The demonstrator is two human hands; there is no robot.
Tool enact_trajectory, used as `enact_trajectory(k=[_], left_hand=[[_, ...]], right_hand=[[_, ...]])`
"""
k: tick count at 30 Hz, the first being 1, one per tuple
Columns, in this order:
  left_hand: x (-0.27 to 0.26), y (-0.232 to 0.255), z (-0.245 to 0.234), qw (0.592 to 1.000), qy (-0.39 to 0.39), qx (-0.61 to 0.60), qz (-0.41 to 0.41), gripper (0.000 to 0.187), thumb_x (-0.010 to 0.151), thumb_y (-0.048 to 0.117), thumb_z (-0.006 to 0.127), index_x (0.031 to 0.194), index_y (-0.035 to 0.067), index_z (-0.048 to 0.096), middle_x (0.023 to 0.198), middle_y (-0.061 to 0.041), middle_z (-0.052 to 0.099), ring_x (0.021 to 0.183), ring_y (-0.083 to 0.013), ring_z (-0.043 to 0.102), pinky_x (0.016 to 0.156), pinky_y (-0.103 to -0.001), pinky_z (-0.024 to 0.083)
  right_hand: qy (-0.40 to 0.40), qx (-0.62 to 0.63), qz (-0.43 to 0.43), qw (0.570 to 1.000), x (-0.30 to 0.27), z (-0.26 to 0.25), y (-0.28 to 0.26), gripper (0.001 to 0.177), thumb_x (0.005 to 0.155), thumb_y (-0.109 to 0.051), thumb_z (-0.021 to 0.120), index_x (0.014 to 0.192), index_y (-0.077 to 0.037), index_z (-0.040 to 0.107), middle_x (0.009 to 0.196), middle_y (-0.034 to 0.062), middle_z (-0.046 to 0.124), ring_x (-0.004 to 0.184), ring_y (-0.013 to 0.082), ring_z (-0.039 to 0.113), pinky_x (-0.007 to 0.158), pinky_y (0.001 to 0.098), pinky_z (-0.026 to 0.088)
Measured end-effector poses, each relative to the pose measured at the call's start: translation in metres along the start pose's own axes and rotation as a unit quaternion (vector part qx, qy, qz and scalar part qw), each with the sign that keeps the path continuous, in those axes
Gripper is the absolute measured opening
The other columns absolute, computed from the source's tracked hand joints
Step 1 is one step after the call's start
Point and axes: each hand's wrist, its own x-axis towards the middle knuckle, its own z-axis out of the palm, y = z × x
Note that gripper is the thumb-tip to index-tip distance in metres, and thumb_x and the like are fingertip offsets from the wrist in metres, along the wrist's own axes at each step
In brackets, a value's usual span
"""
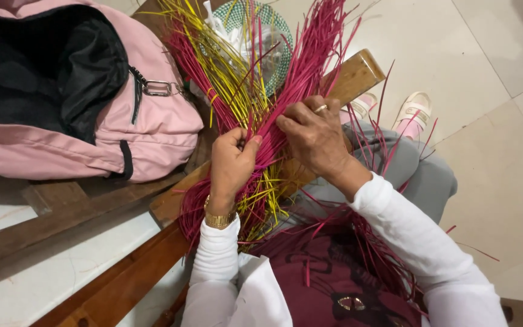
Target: A person is weaving colored strands together to create a patterned craft item.
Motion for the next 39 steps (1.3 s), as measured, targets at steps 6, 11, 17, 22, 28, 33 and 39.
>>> enact_trajectory(k=[6, 11, 17, 22, 28, 33, 39], left_hand=[[-0.001, 0.000, 0.002, 1.000, 0.001, -0.012, 0.007, 0.011, 0.079, 0.010, 0.068, 0.069, 0.007, 0.067, 0.049, -0.002, 0.051, 0.048, -0.0096, 0.045, 0.044, -0.022, 0.035], [-0.002, 0.003, 0.003, 1.000, 0.000, -0.013, 0.017, 0.011, 0.080, 0.009, 0.068, 0.070, 0.006, 0.067, 0.049, -0.003, 0.051, 0.048, -0.0100, 0.045, 0.044, -0.023, 0.035], [-0.001, -0.001, 0.004, 1.000, 0.002, -0.014, 0.020, 0.011, 0.080, 0.010, 0.068, 0.070, 0.005, 0.067, 0.049, -0.003, 0.051, 0.048, -0.0102, 0.045, 0.044, -0.023, 0.035], [0.000, 0.000, 0.004, 1.000, -0.008, -0.014, 0.024, 0.011, 0.081, 0.009, 0.066, 0.071, 0.005, 0.067, 0.050, -0.002, 0.050, 0.048, -0.0095, 0.044, 0.045, -0.022, 0.035], [-0.002, 0.000, 0.007, 1.000, 0.004, -0.006, 0.027, 0.009, 0.079, 0.009, 0.068, 0.071, 0.005, 0.067, 0.051, -0.003, 0.052, 0.049, -0.0101, 0.046, 0.045, -0.024, 0.036], [-0.003, 0.002, 0.006, 1.000, -0.006, -0.006, 0.019, 0.009, 0.080, 0.009, 0.068, 0.072, 0.005, 0.068, 0.052, -0.002, 0.053, 0.049, -0.0101, 0.046, 0.046, -0.022, 0.037], [-0.002, 0.000, 0.006, 1.000, -0.009, -0.009, 0.014, 0.008, 0.079, 0.010, 0.069, 0.072, 0.006, 0.068, 0.052, -0.002, 0.053, 0.050, -0.0092, 0.047, 0.046, -0.022, 0.037]], right_hand=[[-0.031, 0.034, -0.019, 0.999, 0.007, -0.006, 0.003, 0.016, 0.094, -0.015, 0.052, 0.088, -0.018, 0.067, 0.088, 0.0014, 0.055, 0.085, 0.0252, 0.052, 0.074, 0.0367, 0.034], [0.001, 0.007, -0.058, 0.998, -0.013, 0.009, 0.012, 0.017, 0.095, -0.014, 0.051, 0.083, -0.016, 0.063, 0.085, 0.0026, 0.057, 0.084, 0.0251, 0.054, 0.077, 0.0370, 0.035], [0.032, -0.025, -0.083, 0.996, -0.036, 0.007, 0.010, 0.016, 0.096, -0.014, 0.052, 0.083, -0.012, 0.062, 0.087, 0.0067, 0.059, 0.085, 0.0272, 0.056, 0.081, 0.0402, 0.040], [0.015, 0.000, -0.092, 0.996, -0.034, -0.002, 0.007, 0.017, 0.097, -0.013, 0.048, 0.086, -0.008, 0.061, 0.085, 0.0094, 0.057, 0.083, 0.0297, 0.058, 0.077, 0.0407, 0.045], [-0.005, 0.163, -0.010, 0.987, -0.035, 0.010, 0.013, 0.019, 0.097, -0.011, 0.050, 0.105, 0.003, 0.060, 0.073, 0.0148, 0.052, 0.067, 0.0357, 0.056, 0.061, 0.0423, 0.045], [-0.028, 0.063, -0.014, 0.998, -0.036, 0.020, 0.017, 0.012, 0.092, -0.007, 0.051, 0.093, -0.007, 0.063, 0.068, 0.0077, 0.050, 0.061, 0.0282, 0.053, 0.059, 0.0367, 0.042], [-0.088, 0.064, -0.007, 0.994, -0.026, 0.006, 0.011, 0.014, 0.092, -0.009, 0.050, 0.096, -0.008, 0.064, 0.071, 0.0092, 0.050, 0.066, 0.0312, 0.054, 0.058, 0.0403, 0.041]])
